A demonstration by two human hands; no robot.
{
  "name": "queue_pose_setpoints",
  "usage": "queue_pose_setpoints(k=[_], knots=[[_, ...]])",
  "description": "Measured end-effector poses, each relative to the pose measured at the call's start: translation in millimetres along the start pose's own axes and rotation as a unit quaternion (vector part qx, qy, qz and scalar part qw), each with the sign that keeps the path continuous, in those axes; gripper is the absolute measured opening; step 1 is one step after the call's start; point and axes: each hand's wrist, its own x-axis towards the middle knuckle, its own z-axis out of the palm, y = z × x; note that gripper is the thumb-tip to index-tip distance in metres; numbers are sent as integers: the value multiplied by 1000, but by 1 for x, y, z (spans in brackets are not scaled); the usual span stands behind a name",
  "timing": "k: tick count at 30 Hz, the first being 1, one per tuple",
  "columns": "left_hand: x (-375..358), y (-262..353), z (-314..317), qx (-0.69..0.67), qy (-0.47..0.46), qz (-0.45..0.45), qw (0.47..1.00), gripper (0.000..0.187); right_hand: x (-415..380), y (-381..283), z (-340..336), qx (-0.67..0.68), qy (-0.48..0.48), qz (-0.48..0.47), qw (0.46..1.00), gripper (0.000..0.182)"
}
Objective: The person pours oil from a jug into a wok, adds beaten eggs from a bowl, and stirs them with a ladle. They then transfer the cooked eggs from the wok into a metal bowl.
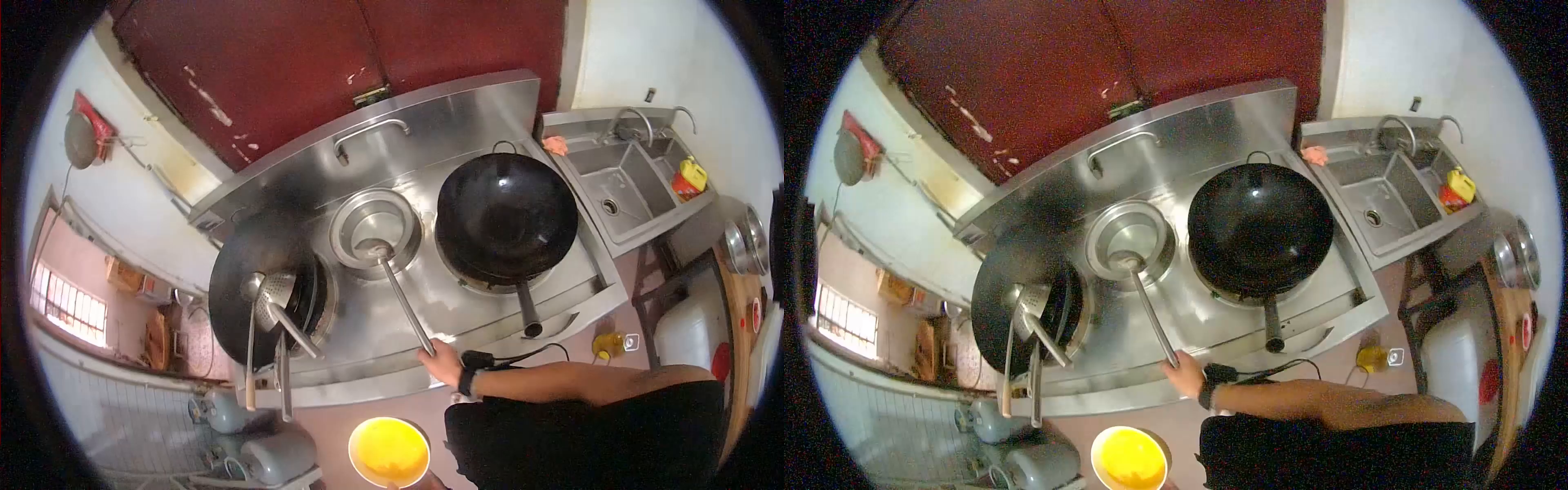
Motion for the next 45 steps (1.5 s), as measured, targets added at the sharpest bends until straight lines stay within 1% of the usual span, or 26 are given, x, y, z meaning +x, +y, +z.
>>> queue_pose_setpoints(k=[1, 2, 3, 4, 6, 8, 9, 11, 13, 15, 16, 19, 20, 21, 22, 23, 24, 27, 29, 33, 35, 37, 39, 41, 43, 45], knots=[[13, 2, 1, 2, -9, -11, 1000, 72, -14, -49, -29, 169, -102, 151, 969, 24], [26, 3, 2, 5, -18, -24, 1000, 72, -20, -65, -49, 328, -168, 205, 907, 23], [31, 9, 26, 38, -45, -44, 997, 71, -27, -79, -70, 478, -226, 248, 812, 23], [39, 14, 32, 45, -43, -60, 996, 71, -30, -111, -99, 434, -211, 276, 831, 24], [68, 10, 44, 65, -141, -96, 983, 71, -31, -167, -161, 353, -201, 295, 865, 29], [101, -2, 61, 74, -251, -121, 958, 71, -31, -185, -222, 263, -189, 279, 904, 33], [110, -5, 66, 72, -257, -128, 955, 71, -33, -186, -250, 206, -175, 274, 923, 35], [118, -12, 70, 67, -277, -180, 941, 71, -35, -163, -296, 89, -134, 214, 963, 37], [127, -21, 78, 68, -292, -183, 936, 71, -30, -142, -327, -3, -66, 208, 976, 34], [122, -27, 83, 70, -297, -184, 934, 71, -19, -121, -347, -158, 2, 166, 973, 33], [120, -29, 88, 65, -291, -189, 936, 71, -12, -98, -359, -170, 16, 133, 976, 34], [103, -37, 104, 46, -282, -186, 940, 68, -1, -82, -381, -172, 64, 150, 972, 33], [95, -37, 107, 33, -271, -179, 945, 65, -2, -82, -386, -72, 62, 191, 977, 31], [88, -37, 108, 32, -271, -176, 946, 65, -6, -84, -391, -71, 59, 188, 978, 31], [82, -40, 111, 32, -279, -171, 945, 64, -9, -87, -394, 73, 47, 211, 974, 29], [77, -44, 112, 32, -285, -166, 943, 63, -13, -91, -396, 216, 32, 231, 948, 28], [72, -47, 111, 33, -284, -161, 945, 63, -18, -97, -397, 250, 22, 234, 939, 29], [58, -55, 107, 27, -263, -158, 951, 63, -38, -108, -397, 305, 0, 220, 927, 29], [50, -58, 105, 6, -241, -185, 953, 64, -51, -113, -394, 319, -6, 219, 922, 31], [42, -60, 98, 27, -265, -149, 952, 64, -76, -115, -392, 351, -23, 206, 913, 34], [39, -58, 96, 13, -251, -186, 950, 65, -89, -118, -394, 390, -13, 206, 898, 36], [45, -55, 85, 24, -255, -195, 947, 66, -108, -136, -405, 383, 12, 197, 902, 37], [52, -55, 77, 35, -255, -203, 945, 66, -121, -148, -420, 341, 84, 162, 922, 37], [56, -52, 71, 46, -257, -188, 947, 66, -122, -138, -443, 223, 175, 110, 953, 34], [50, -45, 79, 53, -259, -189, 946, 66, -108, -102, -484, 58, 275, 100, 955, 31], [51, -38, 72, 56, -264, -182, 946, 65, -93, -73, -544, 73, 211, 140, 965, 25]])
